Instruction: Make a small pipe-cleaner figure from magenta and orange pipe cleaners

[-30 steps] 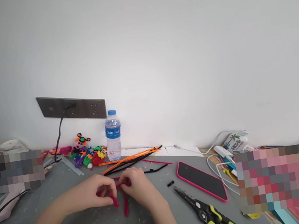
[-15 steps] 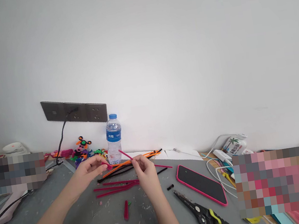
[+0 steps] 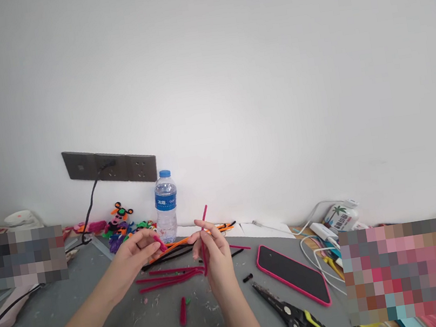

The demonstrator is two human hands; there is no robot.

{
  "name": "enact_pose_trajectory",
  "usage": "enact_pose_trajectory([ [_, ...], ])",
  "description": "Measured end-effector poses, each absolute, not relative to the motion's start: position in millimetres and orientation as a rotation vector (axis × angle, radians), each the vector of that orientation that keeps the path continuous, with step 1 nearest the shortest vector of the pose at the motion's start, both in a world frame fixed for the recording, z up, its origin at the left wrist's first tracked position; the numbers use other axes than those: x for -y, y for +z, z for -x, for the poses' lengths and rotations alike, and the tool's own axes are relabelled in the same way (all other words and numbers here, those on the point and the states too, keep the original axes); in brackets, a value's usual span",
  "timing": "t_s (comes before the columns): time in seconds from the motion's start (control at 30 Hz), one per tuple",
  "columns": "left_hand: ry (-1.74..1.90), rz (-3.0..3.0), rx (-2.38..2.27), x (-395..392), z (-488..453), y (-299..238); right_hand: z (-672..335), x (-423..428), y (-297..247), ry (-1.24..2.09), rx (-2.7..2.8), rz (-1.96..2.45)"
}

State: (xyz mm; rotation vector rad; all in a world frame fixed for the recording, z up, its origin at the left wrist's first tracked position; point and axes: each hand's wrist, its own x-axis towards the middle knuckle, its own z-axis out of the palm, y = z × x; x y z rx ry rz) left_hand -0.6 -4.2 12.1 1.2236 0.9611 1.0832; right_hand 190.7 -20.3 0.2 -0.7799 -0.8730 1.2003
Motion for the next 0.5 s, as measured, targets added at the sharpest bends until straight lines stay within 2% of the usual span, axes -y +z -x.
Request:
enact_pose_trajectory([
  [0.23, 1.097, -1.168, -0.909, 7.5, -2.3, 13.8, -185.9, 25.7, 3.5, 1.395, 0.893, 0.671],
  [0.5, 1.066, -1.178, -0.887, 8.3, -6.6, 11.0, -180.6, 21.6, 0.6, 1.249, 0.812, 0.684],
])
